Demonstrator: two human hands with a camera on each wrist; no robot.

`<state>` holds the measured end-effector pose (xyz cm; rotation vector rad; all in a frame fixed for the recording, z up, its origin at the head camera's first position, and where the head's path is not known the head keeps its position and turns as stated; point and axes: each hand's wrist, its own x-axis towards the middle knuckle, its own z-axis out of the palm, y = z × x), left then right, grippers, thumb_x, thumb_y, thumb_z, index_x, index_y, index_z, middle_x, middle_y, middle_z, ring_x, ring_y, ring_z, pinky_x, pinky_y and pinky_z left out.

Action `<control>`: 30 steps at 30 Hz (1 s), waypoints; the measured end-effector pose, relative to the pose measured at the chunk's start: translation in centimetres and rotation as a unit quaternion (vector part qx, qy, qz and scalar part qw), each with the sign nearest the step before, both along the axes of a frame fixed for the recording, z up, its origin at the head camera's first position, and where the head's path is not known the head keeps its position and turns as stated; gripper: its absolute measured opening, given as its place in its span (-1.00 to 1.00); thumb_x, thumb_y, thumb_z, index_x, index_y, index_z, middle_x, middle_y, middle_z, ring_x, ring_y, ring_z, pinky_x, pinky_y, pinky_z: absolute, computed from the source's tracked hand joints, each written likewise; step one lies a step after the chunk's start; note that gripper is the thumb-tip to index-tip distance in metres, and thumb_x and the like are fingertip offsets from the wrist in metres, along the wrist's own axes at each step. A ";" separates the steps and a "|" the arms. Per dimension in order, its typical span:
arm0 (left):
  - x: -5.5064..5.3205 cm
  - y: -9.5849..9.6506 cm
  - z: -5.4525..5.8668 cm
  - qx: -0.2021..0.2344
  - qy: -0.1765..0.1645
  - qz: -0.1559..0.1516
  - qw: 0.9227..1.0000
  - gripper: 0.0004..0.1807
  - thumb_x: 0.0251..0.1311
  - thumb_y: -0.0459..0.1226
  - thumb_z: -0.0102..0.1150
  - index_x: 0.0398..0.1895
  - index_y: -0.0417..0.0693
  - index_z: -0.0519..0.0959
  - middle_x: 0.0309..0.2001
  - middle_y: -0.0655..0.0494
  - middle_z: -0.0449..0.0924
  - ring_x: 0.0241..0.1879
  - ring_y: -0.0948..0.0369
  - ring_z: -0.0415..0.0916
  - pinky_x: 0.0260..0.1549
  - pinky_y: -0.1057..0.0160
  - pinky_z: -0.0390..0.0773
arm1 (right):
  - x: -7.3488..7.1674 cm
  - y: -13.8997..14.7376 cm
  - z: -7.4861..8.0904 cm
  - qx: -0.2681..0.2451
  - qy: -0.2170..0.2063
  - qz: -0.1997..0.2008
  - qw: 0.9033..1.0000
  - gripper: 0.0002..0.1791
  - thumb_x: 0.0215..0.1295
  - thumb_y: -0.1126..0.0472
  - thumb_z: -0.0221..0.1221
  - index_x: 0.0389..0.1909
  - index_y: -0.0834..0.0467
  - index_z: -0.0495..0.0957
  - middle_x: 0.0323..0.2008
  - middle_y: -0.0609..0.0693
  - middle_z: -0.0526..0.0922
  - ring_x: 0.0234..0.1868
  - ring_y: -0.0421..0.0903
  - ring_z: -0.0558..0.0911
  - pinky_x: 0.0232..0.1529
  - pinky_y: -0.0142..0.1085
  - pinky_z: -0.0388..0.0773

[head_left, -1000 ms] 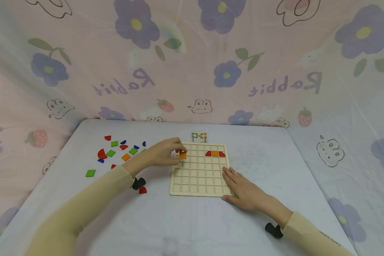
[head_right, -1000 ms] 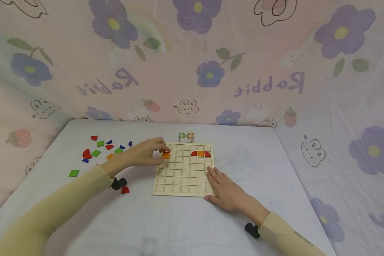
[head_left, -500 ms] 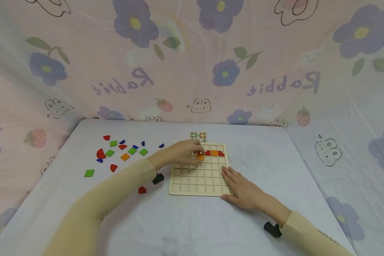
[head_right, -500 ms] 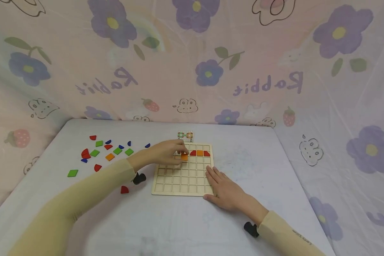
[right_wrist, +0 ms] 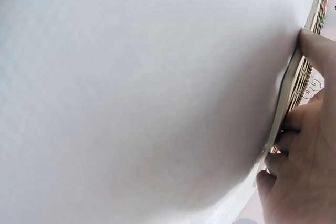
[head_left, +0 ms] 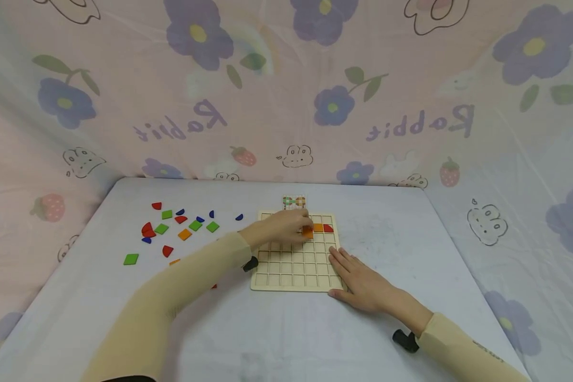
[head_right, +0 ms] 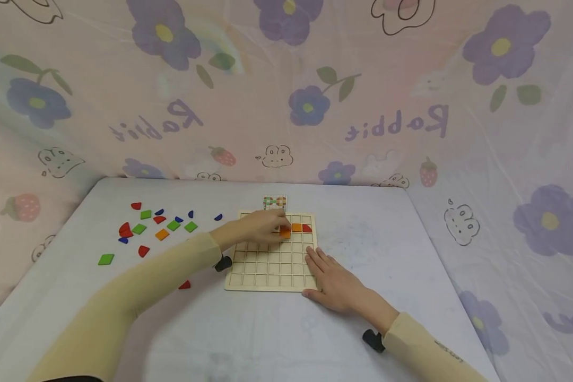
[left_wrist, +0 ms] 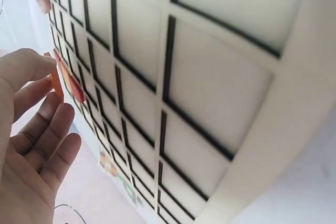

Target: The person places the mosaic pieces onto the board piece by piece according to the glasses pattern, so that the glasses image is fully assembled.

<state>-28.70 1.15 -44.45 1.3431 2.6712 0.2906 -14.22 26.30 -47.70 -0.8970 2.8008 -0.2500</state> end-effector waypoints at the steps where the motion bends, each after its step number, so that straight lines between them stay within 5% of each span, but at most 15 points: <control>1: 0.0 0.1 -0.1 -0.004 -0.003 0.002 1.000 -0.64 0.40 -0.10 0.30 0.20 0.05 0.68 0.03 0.12 0.58 -0.14 0.28 0.50 -0.13 0.33 0.57 | 0.0 0.0 0.0 0.001 -0.001 0.000 1.000 -0.03 0.54 -0.30 0.04 0.62 0.32 0.03 0.66 0.19 -0.08 0.65 0.20 -0.04 0.54 0.14 0.11; 18: -0.2 0.3 -1.3 -0.028 0.005 0.003 1.000 -0.65 0.43 -0.06 0.29 0.19 0.11 0.69 0.08 0.13 0.57 -0.09 0.29 0.51 -0.09 0.31 0.59 | 0.0 0.0 0.3 0.000 -0.008 -0.001 1.000 -0.04 0.55 -0.29 0.03 0.62 0.32 0.02 0.67 0.18 -0.09 0.65 0.20 -0.05 0.54 0.14 0.10; 30: 0.0 0.6 -1.0 -0.020 -0.004 0.008 1.000 -0.67 0.39 -0.12 0.33 0.16 0.05 0.69 0.05 0.14 0.59 -0.05 0.27 0.55 -0.01 0.29 0.60 | 0.0 0.0 0.2 0.002 -0.003 0.001 1.000 -0.03 0.54 -0.31 0.03 0.62 0.33 0.03 0.66 0.20 -0.08 0.65 0.21 -0.04 0.54 0.14 0.11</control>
